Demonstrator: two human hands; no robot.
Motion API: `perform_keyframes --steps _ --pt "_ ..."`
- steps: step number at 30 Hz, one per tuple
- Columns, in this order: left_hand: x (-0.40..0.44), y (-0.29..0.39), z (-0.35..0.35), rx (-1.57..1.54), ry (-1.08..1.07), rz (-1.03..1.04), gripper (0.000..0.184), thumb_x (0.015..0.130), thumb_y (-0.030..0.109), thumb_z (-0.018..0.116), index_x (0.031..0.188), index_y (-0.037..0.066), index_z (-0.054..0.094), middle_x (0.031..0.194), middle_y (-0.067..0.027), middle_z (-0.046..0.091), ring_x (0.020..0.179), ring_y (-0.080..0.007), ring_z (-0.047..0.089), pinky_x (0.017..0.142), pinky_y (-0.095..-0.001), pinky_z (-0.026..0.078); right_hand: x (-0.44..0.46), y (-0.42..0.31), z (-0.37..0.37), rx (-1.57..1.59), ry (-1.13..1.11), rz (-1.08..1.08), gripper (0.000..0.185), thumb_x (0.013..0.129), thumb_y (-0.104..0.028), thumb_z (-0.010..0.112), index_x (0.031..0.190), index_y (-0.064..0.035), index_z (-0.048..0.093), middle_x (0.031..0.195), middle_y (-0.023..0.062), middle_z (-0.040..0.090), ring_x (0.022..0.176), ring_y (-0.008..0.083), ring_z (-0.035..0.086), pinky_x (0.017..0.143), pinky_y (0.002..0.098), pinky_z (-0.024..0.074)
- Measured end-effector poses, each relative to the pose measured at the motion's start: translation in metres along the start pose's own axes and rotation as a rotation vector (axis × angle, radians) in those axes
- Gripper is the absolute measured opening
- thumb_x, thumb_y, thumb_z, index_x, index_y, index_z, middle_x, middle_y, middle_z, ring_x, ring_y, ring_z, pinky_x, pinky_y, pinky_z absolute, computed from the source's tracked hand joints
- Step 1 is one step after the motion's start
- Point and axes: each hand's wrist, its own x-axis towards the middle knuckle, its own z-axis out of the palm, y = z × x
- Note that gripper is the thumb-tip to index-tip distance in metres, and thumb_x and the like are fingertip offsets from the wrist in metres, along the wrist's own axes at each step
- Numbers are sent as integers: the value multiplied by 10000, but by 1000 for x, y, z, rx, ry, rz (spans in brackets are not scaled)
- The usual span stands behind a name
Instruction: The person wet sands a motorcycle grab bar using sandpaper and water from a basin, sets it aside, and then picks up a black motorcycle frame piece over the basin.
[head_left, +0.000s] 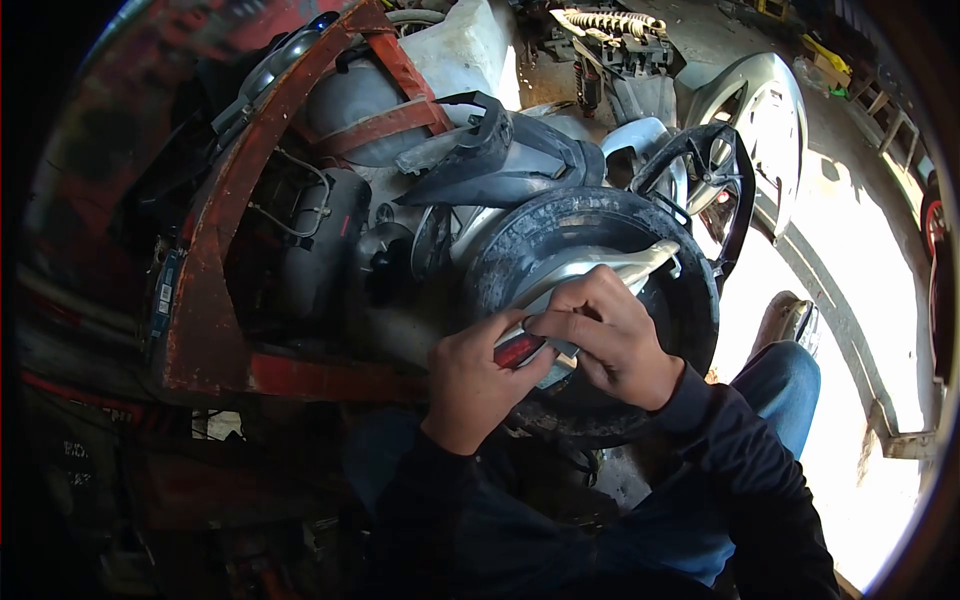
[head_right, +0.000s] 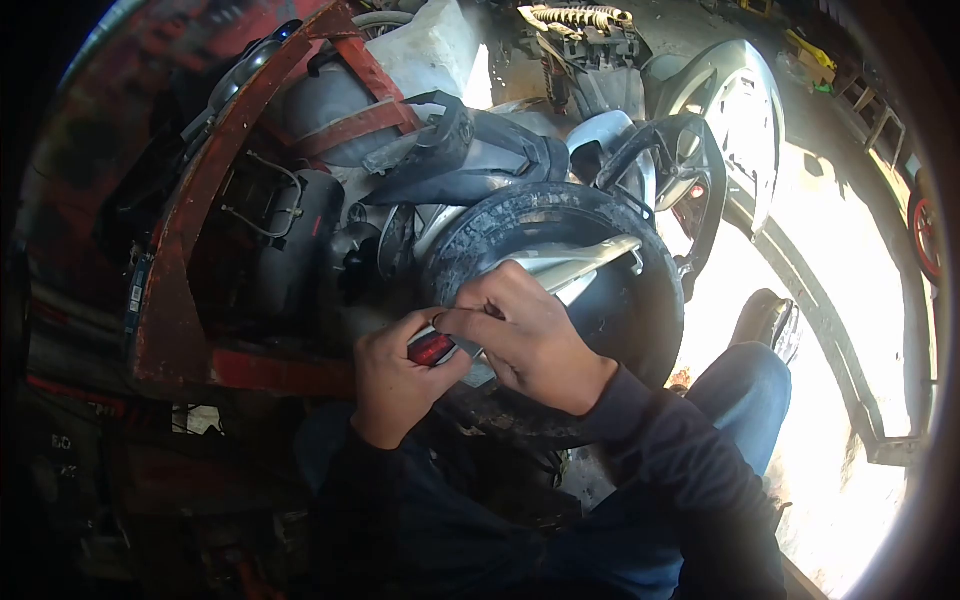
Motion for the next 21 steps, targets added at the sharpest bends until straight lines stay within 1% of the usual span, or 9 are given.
perform_keyframes --steps 5,8,11,15,16,21 --pt "1 7 -1 -19 2 26 366 682 161 841 1002 29 719 798 -148 712 714 -216 731 648 -322 561 -7 4 1 -37 45 -7 460 603 63 642 1048 -48 677 970 80 552 894 290 545 753 378 470" --pt "2 7 -3 -52 -30 -41 371 683 163 846 999 18 719 800 -150 716 718 -199 731 660 -313 563 -1 2 1 -45 26 -32 433 613 54 654 1029 -62 688 961 75 559 868 279 546 742 377 469" --pt "2 0 -2 -65 -21 -22 369 688 158 853 997 8 718 800 -146 721 717 -191 731 674 -303 564 -15 11 -4 -94 52 -25 423 620 60 650 1023 -62 689 970 78 556 863 276 546 737 372 472" --pt "0 4 -3 -27 -29 -11 362 695 150 857 993 2 716 801 -137 725 711 -187 728 683 -296 564 -5 4 0 -73 39 -22 388 645 70 645 1005 -66 694 962 69 552 840 262 548 720 360 474" --pt "1 2 -3 -39 -33 -19 358 696 149 856 990 1 714 798 -136 724 709 -189 728 680 -298 564 -11 6 0 -57 63 7 432 609 107 656 996 -72 721 952 57 564 857 245 557 737 348 458" --pt "2 1 0 -33 -19 -14 351 691 141 844 983 1 708 784 -139 715 699 -200 727 671 -305 562 -5 9 3 -62 91 9 405 638 98 657 1000 -74 716 949 57 564 851 241 555 711 342 449"
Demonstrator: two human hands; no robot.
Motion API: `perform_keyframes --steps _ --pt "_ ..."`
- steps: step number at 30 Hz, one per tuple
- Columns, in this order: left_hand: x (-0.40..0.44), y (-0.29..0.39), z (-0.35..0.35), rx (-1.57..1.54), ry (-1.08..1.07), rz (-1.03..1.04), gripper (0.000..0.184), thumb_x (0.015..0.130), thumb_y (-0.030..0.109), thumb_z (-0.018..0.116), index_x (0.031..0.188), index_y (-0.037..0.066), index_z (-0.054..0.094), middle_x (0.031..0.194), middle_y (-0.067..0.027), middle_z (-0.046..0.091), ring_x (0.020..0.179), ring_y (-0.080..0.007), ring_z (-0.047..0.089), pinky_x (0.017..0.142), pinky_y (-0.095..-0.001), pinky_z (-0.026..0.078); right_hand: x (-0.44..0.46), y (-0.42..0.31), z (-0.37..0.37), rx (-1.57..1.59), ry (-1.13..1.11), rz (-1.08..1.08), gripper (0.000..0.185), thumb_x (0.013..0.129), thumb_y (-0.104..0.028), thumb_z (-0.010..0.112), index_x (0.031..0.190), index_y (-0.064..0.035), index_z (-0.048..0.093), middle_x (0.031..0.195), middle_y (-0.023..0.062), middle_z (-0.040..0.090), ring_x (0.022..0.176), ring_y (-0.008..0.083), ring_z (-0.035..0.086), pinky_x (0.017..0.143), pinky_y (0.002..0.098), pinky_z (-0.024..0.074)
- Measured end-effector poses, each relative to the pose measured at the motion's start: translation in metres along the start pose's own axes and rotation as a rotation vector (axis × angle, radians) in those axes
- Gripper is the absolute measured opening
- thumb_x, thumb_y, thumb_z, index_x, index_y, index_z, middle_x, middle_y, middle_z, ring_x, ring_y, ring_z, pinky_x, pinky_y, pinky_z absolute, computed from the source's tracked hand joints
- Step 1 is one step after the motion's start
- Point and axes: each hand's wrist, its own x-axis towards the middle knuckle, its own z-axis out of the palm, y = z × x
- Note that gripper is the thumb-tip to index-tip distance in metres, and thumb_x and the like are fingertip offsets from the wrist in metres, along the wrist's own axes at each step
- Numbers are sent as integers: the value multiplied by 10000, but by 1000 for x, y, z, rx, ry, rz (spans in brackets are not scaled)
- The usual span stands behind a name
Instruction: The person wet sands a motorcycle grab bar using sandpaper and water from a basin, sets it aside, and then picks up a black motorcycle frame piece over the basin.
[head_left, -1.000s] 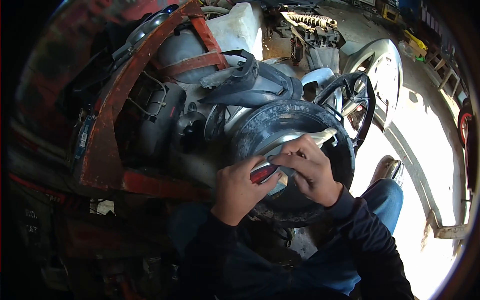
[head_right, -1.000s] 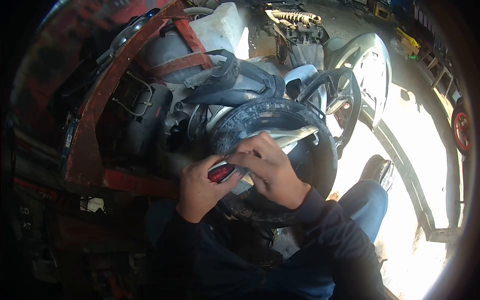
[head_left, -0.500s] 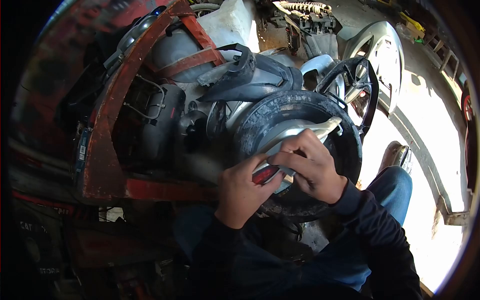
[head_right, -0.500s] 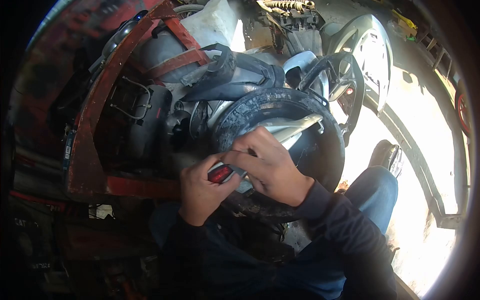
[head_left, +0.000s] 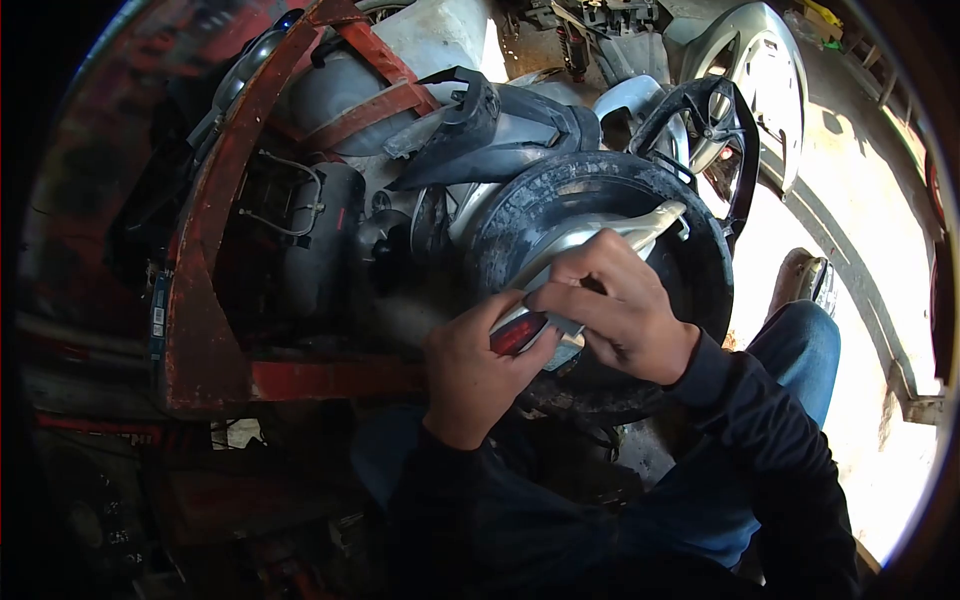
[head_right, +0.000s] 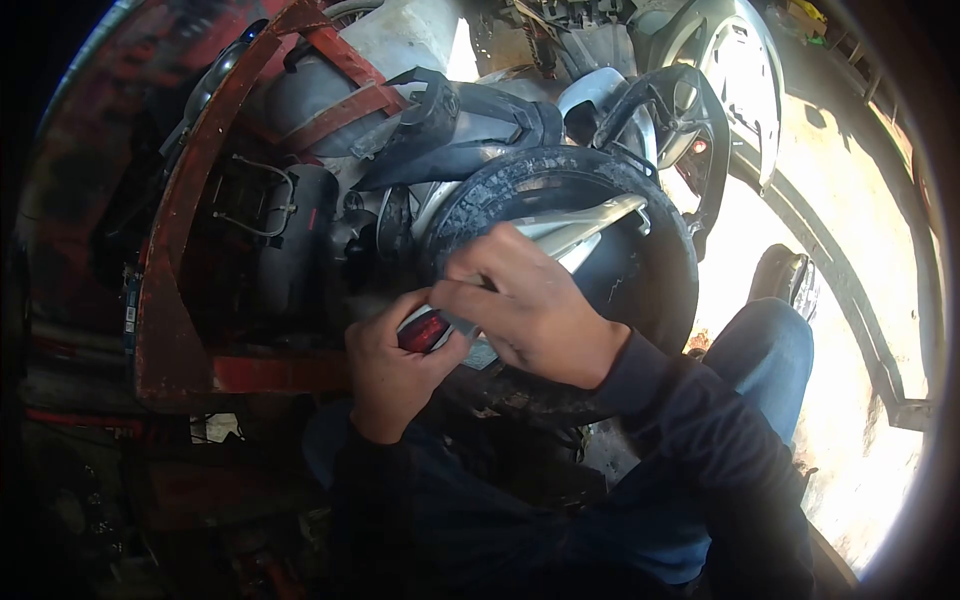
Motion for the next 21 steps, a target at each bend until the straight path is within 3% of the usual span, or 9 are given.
perform_keyframes --steps 11,15,21 --pt "2 -2 -3 -11 6 7 338 689 130 822 976 -3 705 733 -125 688 665 -172 707 634 -302 541 -6 5 1 -26 18 -35 392 623 60 650 997 -55 682 963 90 546 854 288 543 717 368 456" --pt "6 1 -3 11 3 -5 312 693 125 820 953 -5 708 715 -122 680 651 -163 701 629 -294 535 5 -2 7 3 23 -1 353 644 45 683 982 -55 709 943 62 570 897 251 558 777 354 444" --pt "8 4 -3 27 -17 -12 323 698 147 826 960 -5 714 740 -136 699 665 -166 712 646 -288 543 5 -2 9 -13 30 -5 371 638 65 651 984 -59 702 941 73 558 857 266 544 739 359 447"
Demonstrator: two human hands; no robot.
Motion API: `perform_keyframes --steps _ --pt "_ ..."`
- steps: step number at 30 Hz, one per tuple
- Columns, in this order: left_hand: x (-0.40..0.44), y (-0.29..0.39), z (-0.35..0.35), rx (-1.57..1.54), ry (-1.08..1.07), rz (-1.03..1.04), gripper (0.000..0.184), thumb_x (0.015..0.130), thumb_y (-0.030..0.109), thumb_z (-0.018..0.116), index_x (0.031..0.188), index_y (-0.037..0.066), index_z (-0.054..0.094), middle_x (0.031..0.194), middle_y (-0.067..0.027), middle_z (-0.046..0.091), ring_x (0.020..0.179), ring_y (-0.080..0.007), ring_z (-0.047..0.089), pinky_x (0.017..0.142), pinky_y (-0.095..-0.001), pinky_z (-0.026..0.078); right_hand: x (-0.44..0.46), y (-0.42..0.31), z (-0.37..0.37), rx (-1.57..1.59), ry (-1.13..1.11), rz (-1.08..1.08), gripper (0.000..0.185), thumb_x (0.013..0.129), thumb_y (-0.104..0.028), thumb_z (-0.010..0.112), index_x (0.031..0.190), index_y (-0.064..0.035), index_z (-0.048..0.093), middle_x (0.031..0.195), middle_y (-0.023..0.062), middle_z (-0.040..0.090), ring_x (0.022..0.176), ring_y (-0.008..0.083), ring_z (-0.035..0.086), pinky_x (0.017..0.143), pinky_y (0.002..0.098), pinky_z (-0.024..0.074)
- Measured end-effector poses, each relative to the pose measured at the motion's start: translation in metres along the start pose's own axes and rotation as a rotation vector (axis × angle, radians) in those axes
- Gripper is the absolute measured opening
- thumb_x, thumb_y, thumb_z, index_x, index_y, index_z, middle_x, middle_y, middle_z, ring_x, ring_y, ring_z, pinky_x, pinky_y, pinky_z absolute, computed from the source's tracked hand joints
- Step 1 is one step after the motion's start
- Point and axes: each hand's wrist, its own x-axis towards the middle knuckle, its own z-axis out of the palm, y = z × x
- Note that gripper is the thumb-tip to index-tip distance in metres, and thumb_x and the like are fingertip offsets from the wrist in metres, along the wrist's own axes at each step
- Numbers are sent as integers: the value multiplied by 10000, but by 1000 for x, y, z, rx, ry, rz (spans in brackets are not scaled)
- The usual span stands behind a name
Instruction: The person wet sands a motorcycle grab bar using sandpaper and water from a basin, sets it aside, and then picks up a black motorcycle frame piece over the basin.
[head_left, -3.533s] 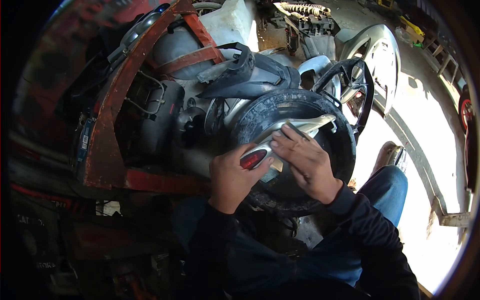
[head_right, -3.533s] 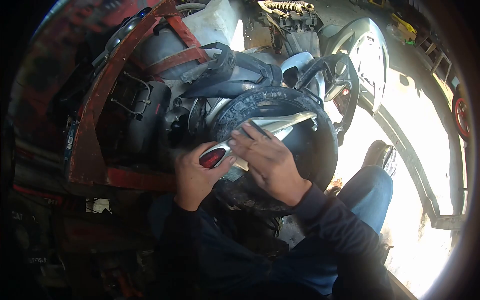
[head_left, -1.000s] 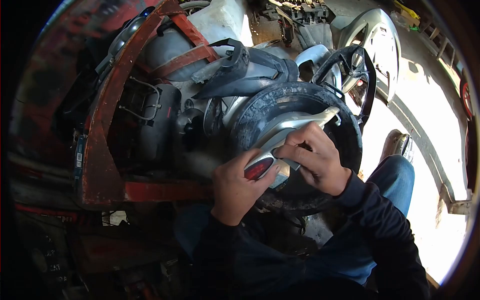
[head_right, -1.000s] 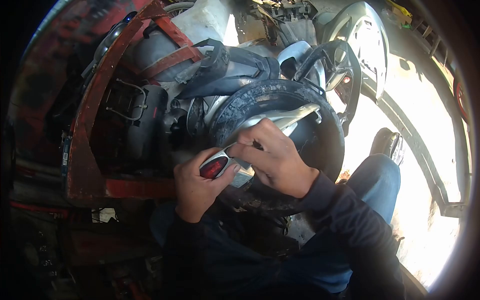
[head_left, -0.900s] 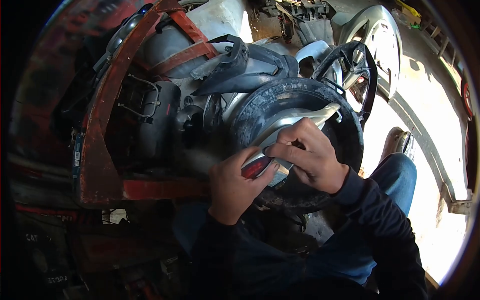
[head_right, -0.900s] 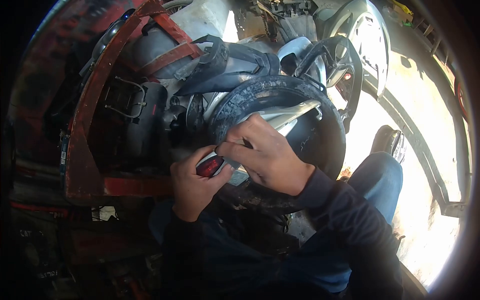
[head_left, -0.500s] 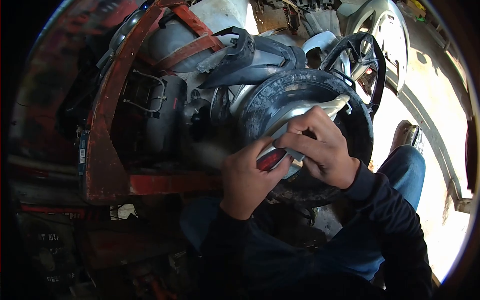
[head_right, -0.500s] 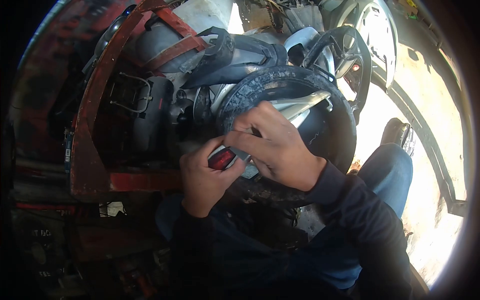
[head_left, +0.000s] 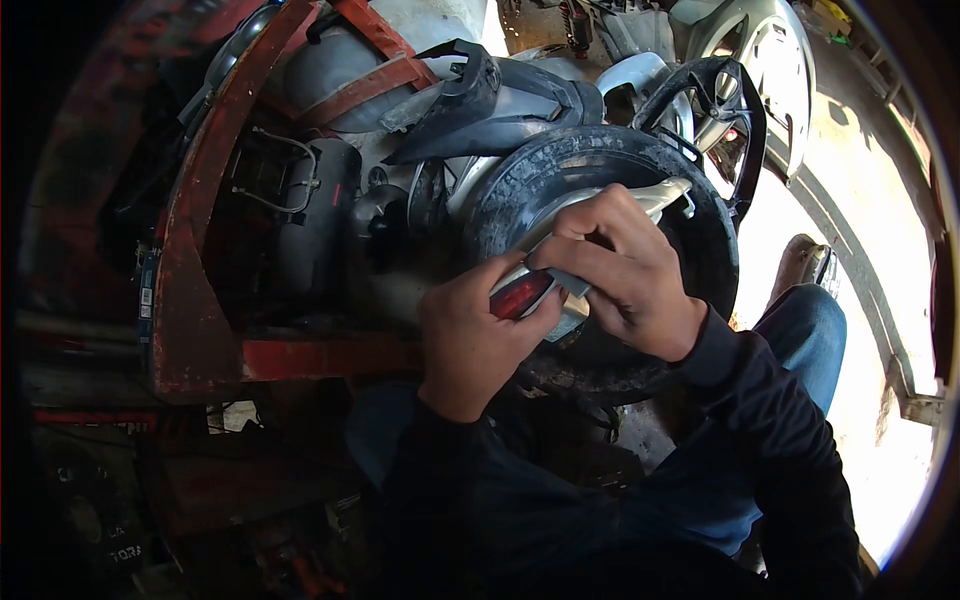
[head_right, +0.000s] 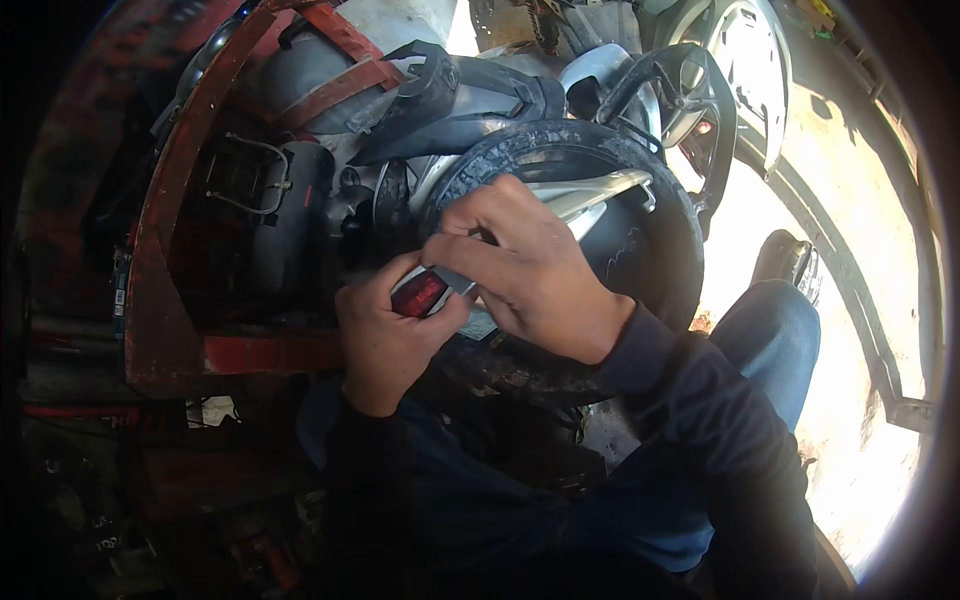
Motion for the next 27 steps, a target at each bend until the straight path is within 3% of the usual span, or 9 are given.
perform_keyframes --steps 27 --pt "2 -7 1 -10 70 61 322 714 180 835 959 2 725 709 -112 698 648 -165 711 613 -299 541 -1 8 -9 -100 -44 -51 381 658 48 641 1020 -66 673 977 90 551 889 288 549 736 383 466"
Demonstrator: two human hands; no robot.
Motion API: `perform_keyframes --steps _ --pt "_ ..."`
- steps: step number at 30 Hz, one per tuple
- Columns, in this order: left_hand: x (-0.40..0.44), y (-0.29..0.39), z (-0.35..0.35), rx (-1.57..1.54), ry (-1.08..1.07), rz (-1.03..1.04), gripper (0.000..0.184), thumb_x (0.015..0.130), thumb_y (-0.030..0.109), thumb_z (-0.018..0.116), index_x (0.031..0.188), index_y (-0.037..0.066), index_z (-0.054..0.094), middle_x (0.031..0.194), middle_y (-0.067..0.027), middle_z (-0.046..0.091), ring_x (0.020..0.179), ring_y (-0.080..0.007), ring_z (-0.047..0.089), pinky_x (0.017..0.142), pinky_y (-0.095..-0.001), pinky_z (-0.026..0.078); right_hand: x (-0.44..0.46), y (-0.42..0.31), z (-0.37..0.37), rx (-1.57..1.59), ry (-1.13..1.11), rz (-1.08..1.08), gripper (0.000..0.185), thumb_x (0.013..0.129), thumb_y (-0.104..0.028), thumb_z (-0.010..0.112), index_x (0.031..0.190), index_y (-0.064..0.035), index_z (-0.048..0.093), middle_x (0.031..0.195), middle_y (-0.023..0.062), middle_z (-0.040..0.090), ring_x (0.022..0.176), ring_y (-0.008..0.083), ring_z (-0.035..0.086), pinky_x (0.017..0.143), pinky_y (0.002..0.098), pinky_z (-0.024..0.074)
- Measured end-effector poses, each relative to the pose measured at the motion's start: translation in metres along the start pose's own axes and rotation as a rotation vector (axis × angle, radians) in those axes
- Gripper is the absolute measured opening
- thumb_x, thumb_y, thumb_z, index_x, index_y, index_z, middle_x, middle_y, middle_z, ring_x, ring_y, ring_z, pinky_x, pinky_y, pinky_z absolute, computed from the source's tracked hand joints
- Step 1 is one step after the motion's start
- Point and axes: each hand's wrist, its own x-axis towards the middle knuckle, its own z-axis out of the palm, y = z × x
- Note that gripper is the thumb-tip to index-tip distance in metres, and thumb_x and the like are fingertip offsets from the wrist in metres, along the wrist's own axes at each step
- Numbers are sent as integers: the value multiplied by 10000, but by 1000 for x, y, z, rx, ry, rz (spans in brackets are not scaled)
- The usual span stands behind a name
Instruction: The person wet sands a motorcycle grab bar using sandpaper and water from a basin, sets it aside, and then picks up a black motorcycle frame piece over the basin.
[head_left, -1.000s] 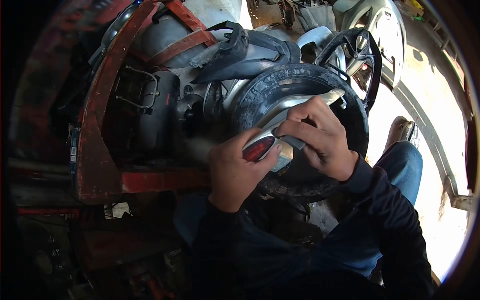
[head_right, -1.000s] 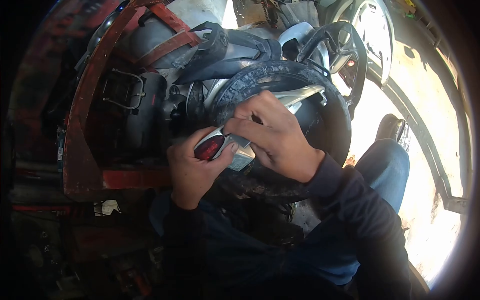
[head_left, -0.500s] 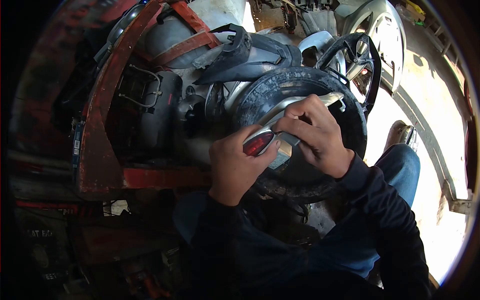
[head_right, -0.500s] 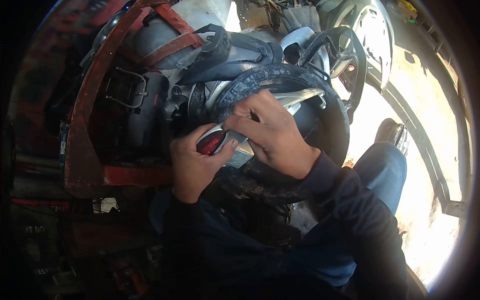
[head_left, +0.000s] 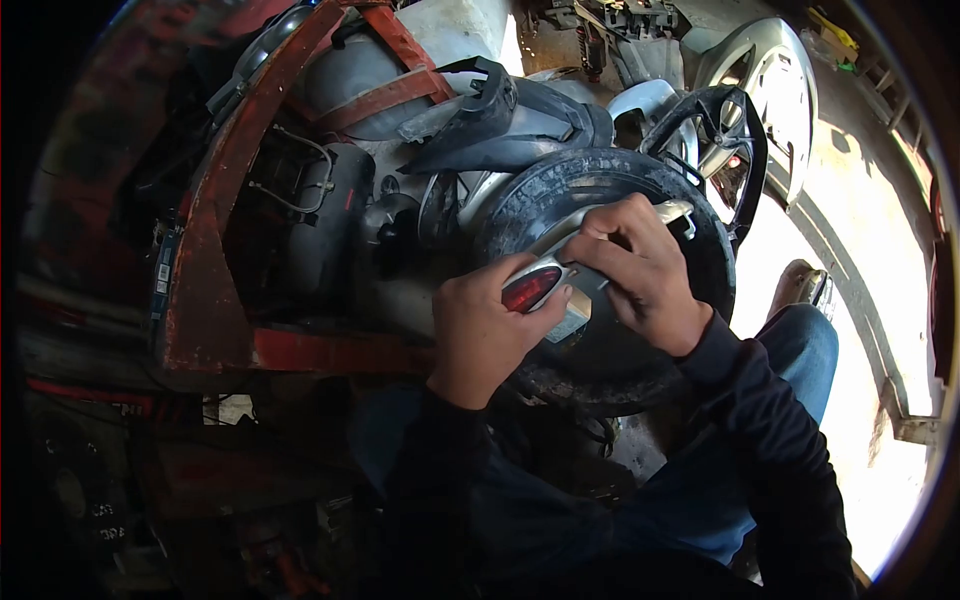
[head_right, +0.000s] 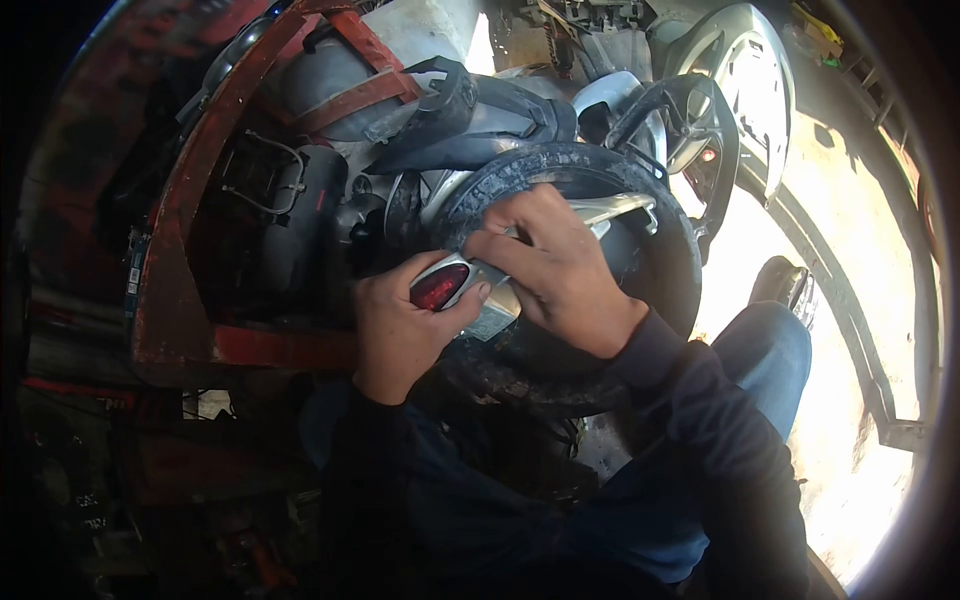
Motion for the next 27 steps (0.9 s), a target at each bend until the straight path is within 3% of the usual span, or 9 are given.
perform_keyframes --steps 11,14,20,24,27 --pt "2 2 -2 55 -81 -38 320 706 181 837 947 7 718 736 -119 705 667 -185 717 636 -299 547 9 -1 3 -7 10 -85 373 638 25 658 995 -78 684 966 74 547 854 274 542 703 370 460" --pt "1 0 2 -22 16 17 288 704 174 837 903 8 714 686 -126 679 637 -171 709 602 -308 535 7 1 5 -17 37 -69 376 639 23 658 1000 -79 684 964 75 545 853 278 541 707 371 463" --pt "1 -5 1 -1 1 14 298 707 173 841 927 11 723 722 -121 705 650 -207 720 611 -303 545 7 2 -2 -30 -32 -65 347 670 5 659 1006 -78 679 968 77 543 846 289 540 727 389 467" --pt "3 2 -3 64 -72 -39 320 715 180 842 961 11 726 751 -110 721 680 -195 727 640 -295 553 14 -4 3 -6 -13 -100 332 666 -29 681 993 -87 685 956 63 547 825 276 531 705 374 457" --pt "2 -2 1 5 -13 21 298 721 171 833 945 10 720 733 -120 706 656 -187 715 622 -301 545 11 0 -4 -76 -24 -85 326 669 -59 681 992 -96 681 979 50 552 841 264 530 710 372 462"
